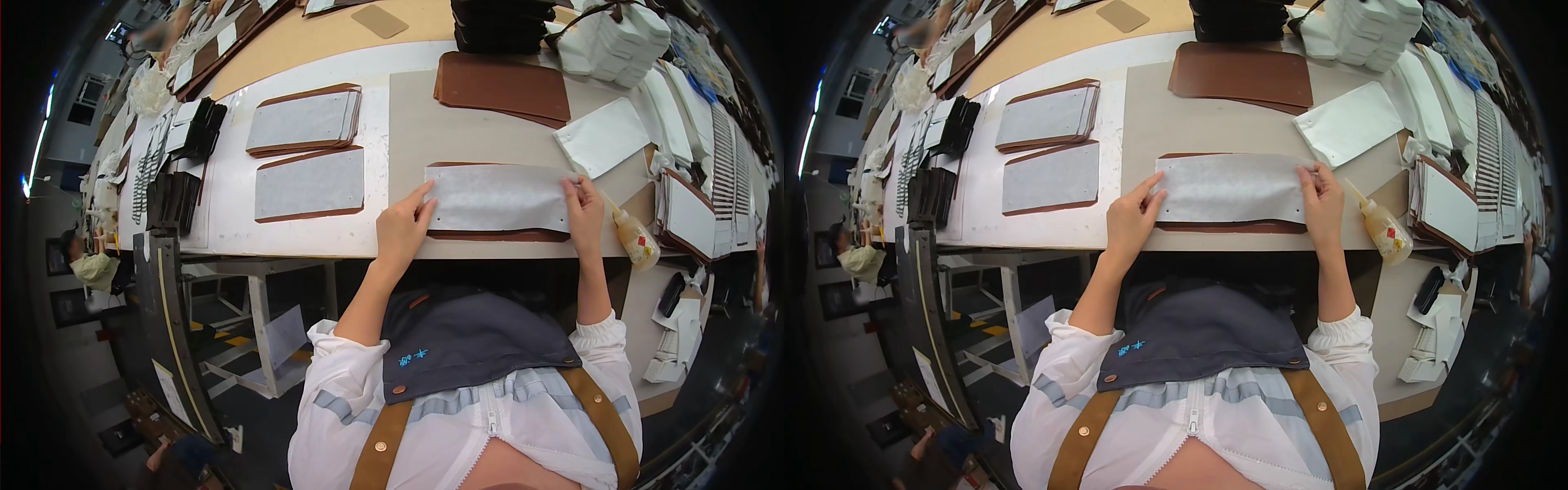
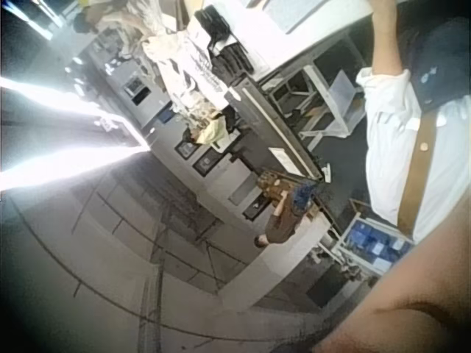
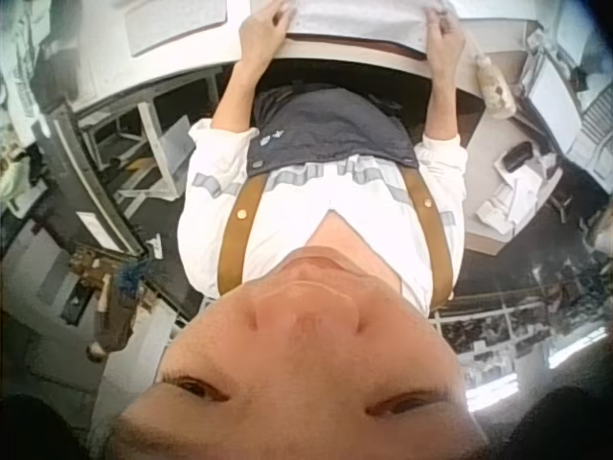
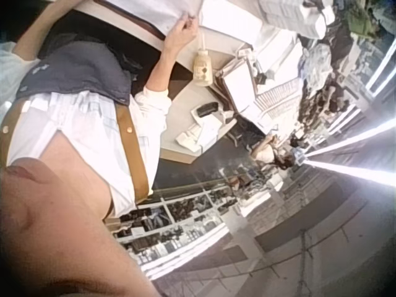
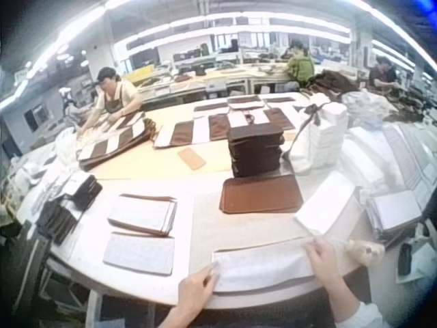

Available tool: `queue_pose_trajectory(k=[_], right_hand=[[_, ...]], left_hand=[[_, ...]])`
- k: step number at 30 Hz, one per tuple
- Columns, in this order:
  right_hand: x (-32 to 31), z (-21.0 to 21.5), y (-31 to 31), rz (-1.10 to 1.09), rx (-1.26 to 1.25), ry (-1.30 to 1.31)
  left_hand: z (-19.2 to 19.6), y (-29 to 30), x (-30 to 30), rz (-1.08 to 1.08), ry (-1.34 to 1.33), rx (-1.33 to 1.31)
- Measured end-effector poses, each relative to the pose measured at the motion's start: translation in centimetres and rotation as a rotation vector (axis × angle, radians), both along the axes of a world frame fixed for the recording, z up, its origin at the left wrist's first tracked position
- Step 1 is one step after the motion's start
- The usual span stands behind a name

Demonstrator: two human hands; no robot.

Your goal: The person applies glue from a squeeze bottle onto rectangular brown sheets and then places white rectangular sheets on top. They press the layers together to adhere them and stack the finished units on the table. The process is repeated for multiple units in a continuous assembly line.

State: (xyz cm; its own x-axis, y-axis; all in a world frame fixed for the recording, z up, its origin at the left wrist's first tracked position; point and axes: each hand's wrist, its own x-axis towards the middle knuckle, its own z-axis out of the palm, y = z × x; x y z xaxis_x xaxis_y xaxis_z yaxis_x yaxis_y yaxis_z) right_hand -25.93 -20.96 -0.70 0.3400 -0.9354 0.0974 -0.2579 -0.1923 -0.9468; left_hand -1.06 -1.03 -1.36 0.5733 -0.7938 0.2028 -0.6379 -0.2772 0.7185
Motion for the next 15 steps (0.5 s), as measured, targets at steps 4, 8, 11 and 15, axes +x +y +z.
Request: queue_pose_trajectory(k=[4, 8, 11, 15], right_hand=[[-0.03, 0.37, 0.10, 0.005, 0.008, -0.010], [-0.43, -0.18, -0.10, 0.000, -0.002, 0.029], [-0.61, 0.00, -0.03, 0.002, 0.010, 0.042], [-0.39, -0.01, 0.10, -0.014, 0.010, 0.021]], left_hand=[[-0.22, -0.03, 0.01, -0.005, -0.005, -0.010], [0.21, -0.15, -0.05, -0.007, -0.014, 0.037], [0.40, -0.14, -0.08, -0.006, -0.025, 0.052], [0.26, -0.26, -0.09, -0.014, -0.050, 0.053]])
